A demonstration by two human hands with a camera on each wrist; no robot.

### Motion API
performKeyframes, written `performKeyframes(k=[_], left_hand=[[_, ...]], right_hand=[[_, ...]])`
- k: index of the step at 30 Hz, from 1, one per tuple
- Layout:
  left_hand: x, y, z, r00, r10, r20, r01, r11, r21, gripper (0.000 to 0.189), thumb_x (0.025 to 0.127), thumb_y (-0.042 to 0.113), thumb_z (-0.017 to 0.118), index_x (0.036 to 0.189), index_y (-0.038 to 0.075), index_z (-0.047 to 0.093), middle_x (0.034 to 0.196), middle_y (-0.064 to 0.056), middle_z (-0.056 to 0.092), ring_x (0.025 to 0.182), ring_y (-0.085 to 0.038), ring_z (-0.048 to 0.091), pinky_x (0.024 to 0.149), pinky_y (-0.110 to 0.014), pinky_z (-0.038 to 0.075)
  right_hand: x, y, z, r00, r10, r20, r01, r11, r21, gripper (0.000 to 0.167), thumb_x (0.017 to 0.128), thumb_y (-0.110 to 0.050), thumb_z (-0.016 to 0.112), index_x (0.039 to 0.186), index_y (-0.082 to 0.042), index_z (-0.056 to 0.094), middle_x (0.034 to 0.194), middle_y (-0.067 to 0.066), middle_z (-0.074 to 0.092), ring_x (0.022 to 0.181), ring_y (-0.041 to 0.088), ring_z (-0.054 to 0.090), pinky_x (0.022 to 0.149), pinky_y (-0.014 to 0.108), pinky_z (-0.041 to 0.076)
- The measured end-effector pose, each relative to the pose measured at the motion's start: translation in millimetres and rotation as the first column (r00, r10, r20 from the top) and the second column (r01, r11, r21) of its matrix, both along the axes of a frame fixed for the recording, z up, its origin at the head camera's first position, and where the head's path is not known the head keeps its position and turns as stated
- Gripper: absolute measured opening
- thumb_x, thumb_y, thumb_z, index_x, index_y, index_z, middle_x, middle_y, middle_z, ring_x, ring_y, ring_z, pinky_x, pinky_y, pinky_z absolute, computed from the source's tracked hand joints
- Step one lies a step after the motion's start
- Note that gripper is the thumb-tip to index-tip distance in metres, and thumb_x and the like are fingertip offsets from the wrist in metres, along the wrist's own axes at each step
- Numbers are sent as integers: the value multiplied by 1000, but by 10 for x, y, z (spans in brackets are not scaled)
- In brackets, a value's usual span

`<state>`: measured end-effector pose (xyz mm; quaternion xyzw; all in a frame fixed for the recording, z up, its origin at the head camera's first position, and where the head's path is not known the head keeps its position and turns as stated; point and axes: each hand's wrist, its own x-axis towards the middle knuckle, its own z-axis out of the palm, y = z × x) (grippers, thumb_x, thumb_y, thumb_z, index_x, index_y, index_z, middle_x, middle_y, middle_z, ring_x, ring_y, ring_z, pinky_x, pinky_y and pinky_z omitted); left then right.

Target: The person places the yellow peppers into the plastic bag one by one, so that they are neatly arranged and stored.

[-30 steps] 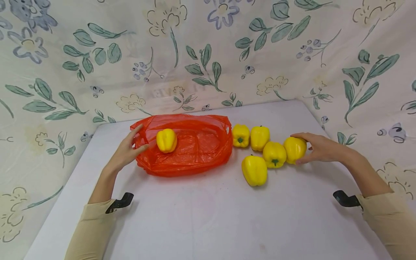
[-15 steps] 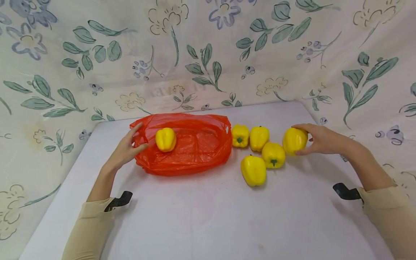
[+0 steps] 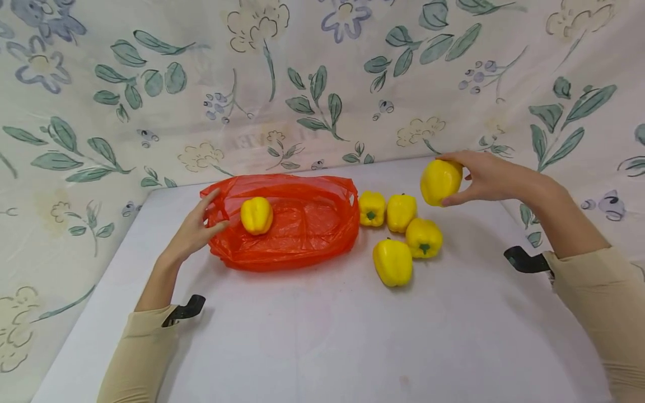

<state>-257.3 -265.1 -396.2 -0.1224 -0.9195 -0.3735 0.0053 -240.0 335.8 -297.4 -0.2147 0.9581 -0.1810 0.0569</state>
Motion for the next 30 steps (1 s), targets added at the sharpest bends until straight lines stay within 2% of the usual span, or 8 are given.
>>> performKeyframes(k=[4,9,14,24,30], left_hand=[[-8,-6,7,1000,1,3,-1,1000,4,83,93,12,65,159,21,14,162,-17,24,144,-43,30,107,-61,41],[-3,-10,-3,1000,7,20,-7,1000,5,83,94,14,64,159,23,14,162,-15,24,144,-42,30,107,-60,42],[10,-16,-13,999,23,29,-22,1000,-6,83,94,16,64,159,25,13,163,-13,22,146,-41,27,109,-61,39],[37,-27,-8,999,28,21,-29,1000,7,83,94,16,64,159,26,14,163,-12,22,146,-41,28,107,-60,42],[45,-19,13,999,30,18,-30,1000,7,83,94,13,64,159,26,13,163,-14,23,145,-42,29,105,-61,43]], right_hand=[[-95,-245,154,999,45,9,-44,999,-31,94,74,-38,85,149,-8,35,141,12,50,118,27,49,98,57,49],[-201,-597,301,995,100,-4,-100,995,-29,93,75,-43,84,148,-11,37,139,8,52,118,24,49,98,54,50],[-320,-935,399,987,161,-20,-162,985,-51,87,75,-41,84,146,-14,41,134,4,55,116,22,50,98,51,51],[-578,-1544,455,974,222,41,-219,974,-59,87,76,-45,82,147,-17,40,134,-1,55,119,19,51,100,44,51],[-698,-1831,416,961,273,44,-269,960,-78,83,76,-45,82,144,-17,43,128,-1,57,112,19,52,98,39,50]])
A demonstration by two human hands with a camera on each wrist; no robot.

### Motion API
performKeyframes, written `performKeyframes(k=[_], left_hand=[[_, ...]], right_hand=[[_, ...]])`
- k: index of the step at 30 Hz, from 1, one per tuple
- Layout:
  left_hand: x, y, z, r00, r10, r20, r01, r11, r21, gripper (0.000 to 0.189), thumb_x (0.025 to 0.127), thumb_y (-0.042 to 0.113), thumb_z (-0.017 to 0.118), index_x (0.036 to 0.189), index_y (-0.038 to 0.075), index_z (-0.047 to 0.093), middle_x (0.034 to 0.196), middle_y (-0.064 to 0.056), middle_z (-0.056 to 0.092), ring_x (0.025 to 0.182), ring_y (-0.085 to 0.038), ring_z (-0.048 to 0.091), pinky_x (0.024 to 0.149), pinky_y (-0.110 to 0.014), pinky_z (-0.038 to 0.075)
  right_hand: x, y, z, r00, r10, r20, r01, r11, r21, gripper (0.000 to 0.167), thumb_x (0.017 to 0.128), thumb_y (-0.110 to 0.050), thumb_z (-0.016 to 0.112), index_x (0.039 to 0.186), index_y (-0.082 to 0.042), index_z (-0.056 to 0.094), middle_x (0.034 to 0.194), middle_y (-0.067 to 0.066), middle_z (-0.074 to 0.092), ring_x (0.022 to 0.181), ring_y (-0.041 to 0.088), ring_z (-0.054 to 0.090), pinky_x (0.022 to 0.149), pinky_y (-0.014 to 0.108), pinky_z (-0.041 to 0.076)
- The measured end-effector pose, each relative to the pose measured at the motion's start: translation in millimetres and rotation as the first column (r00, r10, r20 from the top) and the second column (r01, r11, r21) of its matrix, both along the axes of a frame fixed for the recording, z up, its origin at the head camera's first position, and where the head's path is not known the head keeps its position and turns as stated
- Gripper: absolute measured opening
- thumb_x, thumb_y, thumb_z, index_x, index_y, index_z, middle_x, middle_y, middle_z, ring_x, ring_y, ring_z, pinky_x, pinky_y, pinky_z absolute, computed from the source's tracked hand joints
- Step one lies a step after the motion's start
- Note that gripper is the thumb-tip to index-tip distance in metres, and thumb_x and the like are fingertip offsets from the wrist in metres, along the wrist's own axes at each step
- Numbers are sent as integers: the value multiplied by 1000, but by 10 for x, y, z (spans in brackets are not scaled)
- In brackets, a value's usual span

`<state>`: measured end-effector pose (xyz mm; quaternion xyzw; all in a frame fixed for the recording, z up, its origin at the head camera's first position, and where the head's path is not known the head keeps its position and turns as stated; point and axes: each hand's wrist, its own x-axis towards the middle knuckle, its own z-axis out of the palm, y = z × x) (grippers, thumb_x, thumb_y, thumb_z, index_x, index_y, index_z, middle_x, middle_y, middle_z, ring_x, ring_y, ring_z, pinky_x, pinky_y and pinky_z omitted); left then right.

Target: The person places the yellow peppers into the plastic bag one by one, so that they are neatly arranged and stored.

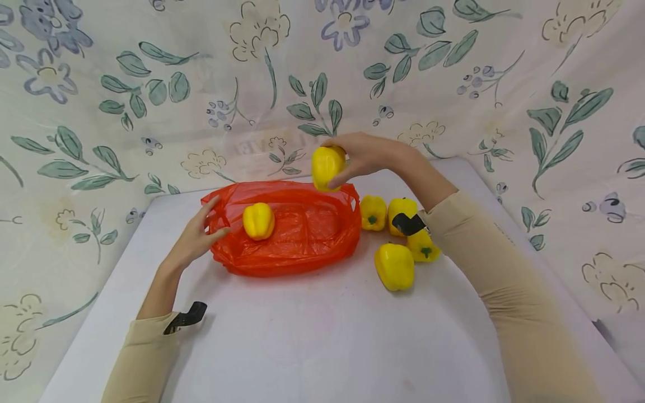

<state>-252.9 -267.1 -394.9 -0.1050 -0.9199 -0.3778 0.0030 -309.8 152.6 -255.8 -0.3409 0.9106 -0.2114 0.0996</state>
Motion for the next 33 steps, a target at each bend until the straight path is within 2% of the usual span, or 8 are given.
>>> performKeyframes(k=[4,12,21,33], left_hand=[[-6,9,-11,1000,2,-2,-2,1000,-1,83,94,13,64,159,26,13,163,-13,22,145,-42,28,107,-61,41],[-11,-5,-25,1000,-1,-6,1,1000,5,84,94,14,64,159,26,14,164,-13,21,146,-42,26,109,-63,38],[-25,-3,-23,1000,2,-3,-2,1000,4,84,94,14,65,159,25,14,164,-13,21,147,-41,26,109,-62,38],[-34,-10,-45,1000,3,2,-3,1000,-5,84,94,14,64,159,25,12,164,-13,20,147,-41,26,109,-62,38]], right_hand=[[-84,-143,-76,999,26,22,-25,999,-20,79,77,-45,81,142,-18,45,123,-1,60,109,19,53,99,38,48],[-217,-396,-266,996,44,74,-38,996,-85,75,77,-43,82,140,-20,48,122,-3,59,109,19,52,99,37,48],[-305,-654,-447,996,66,65,-60,994,-92,80,76,-43,82,143,-17,46,133,0,55,116,20,50,105,39,47],[-375,-972,-735,987,71,146,-49,988,-146,80,75,-39,84,142,-16,46,132,1,53,116,19,48,104,37,46]])
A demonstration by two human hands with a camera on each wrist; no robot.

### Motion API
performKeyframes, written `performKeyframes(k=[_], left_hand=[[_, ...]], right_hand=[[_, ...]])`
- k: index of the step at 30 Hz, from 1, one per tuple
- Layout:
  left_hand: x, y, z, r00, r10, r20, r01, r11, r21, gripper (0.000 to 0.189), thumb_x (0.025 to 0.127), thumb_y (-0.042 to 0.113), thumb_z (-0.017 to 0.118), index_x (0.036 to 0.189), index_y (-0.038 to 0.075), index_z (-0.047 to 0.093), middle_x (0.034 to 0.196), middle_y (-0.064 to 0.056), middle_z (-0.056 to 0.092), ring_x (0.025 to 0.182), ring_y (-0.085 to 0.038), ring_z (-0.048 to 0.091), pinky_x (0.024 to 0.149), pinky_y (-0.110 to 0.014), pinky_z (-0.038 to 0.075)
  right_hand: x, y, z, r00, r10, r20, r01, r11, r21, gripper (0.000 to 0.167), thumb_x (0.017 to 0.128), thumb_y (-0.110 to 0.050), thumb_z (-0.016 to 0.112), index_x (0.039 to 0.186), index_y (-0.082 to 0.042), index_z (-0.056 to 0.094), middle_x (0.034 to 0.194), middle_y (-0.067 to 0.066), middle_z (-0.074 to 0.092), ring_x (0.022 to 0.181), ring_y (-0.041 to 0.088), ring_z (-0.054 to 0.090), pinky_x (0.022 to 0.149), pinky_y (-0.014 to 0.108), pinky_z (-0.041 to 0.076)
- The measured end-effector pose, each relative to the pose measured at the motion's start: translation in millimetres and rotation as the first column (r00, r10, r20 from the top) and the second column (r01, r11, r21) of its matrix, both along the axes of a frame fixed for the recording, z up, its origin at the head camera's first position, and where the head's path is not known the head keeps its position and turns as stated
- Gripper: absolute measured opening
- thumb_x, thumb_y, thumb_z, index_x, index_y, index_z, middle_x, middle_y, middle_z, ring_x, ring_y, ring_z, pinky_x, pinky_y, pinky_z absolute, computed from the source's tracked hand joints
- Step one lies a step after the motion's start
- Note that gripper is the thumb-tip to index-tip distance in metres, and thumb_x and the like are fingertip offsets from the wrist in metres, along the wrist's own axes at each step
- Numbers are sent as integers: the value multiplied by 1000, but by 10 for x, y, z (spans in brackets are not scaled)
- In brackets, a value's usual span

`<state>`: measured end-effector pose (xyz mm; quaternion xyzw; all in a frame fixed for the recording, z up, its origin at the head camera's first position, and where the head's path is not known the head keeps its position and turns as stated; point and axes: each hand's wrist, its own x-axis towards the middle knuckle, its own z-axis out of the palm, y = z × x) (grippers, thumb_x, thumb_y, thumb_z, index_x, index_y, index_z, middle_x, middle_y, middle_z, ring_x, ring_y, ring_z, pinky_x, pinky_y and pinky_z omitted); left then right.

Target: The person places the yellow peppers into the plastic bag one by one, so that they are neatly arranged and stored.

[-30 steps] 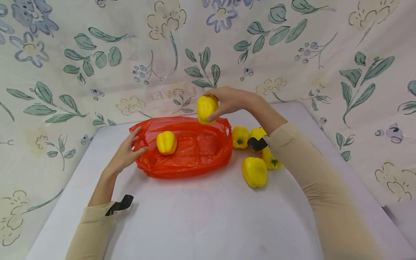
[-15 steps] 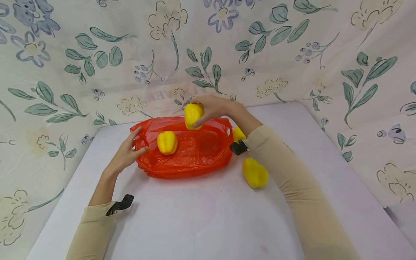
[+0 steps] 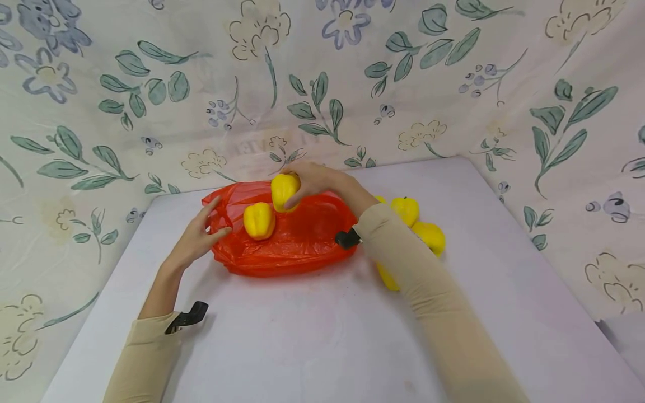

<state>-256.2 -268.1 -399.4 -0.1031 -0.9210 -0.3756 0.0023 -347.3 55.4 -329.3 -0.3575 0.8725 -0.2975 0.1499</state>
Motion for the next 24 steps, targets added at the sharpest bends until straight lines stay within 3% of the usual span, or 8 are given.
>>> performKeyframes(k=[7,14,24], left_hand=[[-6,12,-9,1000,-3,2,3,1000,4,84,94,16,65,159,27,13,164,-12,20,147,-40,26,109,-61,39],[2,25,10,1000,0,13,0,1000,-1,84,94,17,64,159,26,12,164,-12,19,147,-41,25,109,-62,38],[-2,42,15,1000,-12,8,12,1000,1,84,94,15,64,159,25,12,164,-14,19,147,-42,26,111,-63,36]], right_hand=[[16,-136,-166,998,-53,26,51,995,89,83,78,-42,81,146,-17,41,135,1,52,117,20,49,106,37,44],[36,-211,-249,995,-69,67,62,993,96,73,78,-39,81,140,-18,47,132,-1,53,118,19,48,106,37,45],[-23,-286,-374,989,-97,112,77,983,169,80,79,-41,80,146,-17,41,141,3,49,124,23,46,114,42,38]])
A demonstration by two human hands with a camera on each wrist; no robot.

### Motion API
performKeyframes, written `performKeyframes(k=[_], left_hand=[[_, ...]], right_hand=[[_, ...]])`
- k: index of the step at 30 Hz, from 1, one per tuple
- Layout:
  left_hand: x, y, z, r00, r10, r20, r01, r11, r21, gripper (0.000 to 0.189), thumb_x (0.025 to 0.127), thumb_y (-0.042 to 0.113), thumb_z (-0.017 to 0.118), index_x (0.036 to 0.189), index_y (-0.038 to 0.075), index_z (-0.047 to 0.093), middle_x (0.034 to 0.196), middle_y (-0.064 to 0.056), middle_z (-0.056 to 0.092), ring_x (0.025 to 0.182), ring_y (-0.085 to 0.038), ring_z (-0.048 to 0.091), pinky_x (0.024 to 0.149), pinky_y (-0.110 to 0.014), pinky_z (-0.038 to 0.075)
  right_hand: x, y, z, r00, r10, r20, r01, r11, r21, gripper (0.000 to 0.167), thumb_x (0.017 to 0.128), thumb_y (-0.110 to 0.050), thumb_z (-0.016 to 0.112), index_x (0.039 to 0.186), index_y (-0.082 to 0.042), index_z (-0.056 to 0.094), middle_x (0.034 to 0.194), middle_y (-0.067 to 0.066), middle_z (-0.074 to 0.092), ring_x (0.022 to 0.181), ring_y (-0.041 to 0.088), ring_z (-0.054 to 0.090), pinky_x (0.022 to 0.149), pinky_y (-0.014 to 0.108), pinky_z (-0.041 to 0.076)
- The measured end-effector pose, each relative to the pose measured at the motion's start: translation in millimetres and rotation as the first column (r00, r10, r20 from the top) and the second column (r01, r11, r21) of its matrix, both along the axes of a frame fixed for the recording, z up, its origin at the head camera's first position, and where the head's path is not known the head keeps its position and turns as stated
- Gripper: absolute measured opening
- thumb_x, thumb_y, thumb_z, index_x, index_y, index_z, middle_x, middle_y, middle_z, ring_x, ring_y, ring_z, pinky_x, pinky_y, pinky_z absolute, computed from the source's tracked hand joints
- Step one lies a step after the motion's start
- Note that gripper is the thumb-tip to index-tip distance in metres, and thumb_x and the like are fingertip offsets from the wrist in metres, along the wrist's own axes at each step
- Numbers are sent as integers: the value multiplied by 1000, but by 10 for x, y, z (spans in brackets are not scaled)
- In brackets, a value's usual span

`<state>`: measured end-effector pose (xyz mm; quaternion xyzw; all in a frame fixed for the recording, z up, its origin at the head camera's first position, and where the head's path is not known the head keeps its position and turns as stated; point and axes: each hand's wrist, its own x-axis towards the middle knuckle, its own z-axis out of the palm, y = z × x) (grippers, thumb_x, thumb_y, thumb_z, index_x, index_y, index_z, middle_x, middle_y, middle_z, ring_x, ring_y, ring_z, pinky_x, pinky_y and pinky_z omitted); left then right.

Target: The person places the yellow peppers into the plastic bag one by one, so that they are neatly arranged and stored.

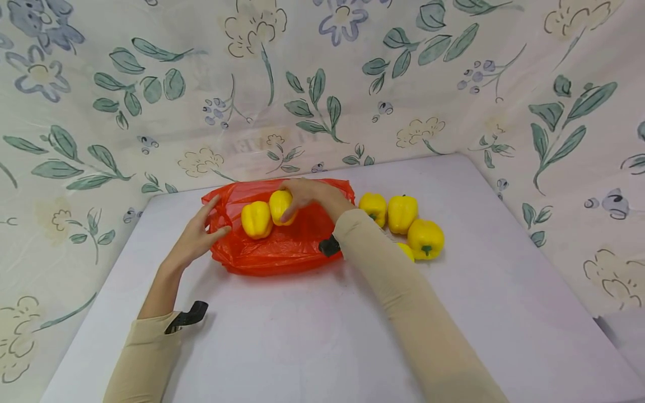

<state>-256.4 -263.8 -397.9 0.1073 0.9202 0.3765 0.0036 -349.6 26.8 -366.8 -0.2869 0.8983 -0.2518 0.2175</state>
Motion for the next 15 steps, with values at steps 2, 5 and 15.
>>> performKeyframes(k=[2,5,15], left_hand=[[-1,-1,3,1000,-2,0,2,1000,0,84,94,15,64,159,24,12,164,-14,19,147,-42,26,111,-63,35],[-3,-6,6,1000,-6,2,6,1000,-4,84,94,15,64,159,24,11,164,-14,18,147,-42,25,112,-63,34],[-2,-8,8,1000,-15,0,15,1000,-2,83,94,16,64,159,21,13,164,-14,18,148,-42,24,113,-62,33]], right_hand=[[-2,-4,-15,1000,4,-4,-4,1000,20,80,80,-41,79,146,-18,41,143,3,48,126,23,44,115,43,37],[0,-13,-39,1000,18,-15,-18,999,42,80,80,-42,79,147,-19,40,146,2,46,128,22,42,116,44,35],[2,-59,-100,999,29,-39,-25,996,87,81,79,-44,79,146,-20,41,147,2,45,130,22,42,117,44,35]])
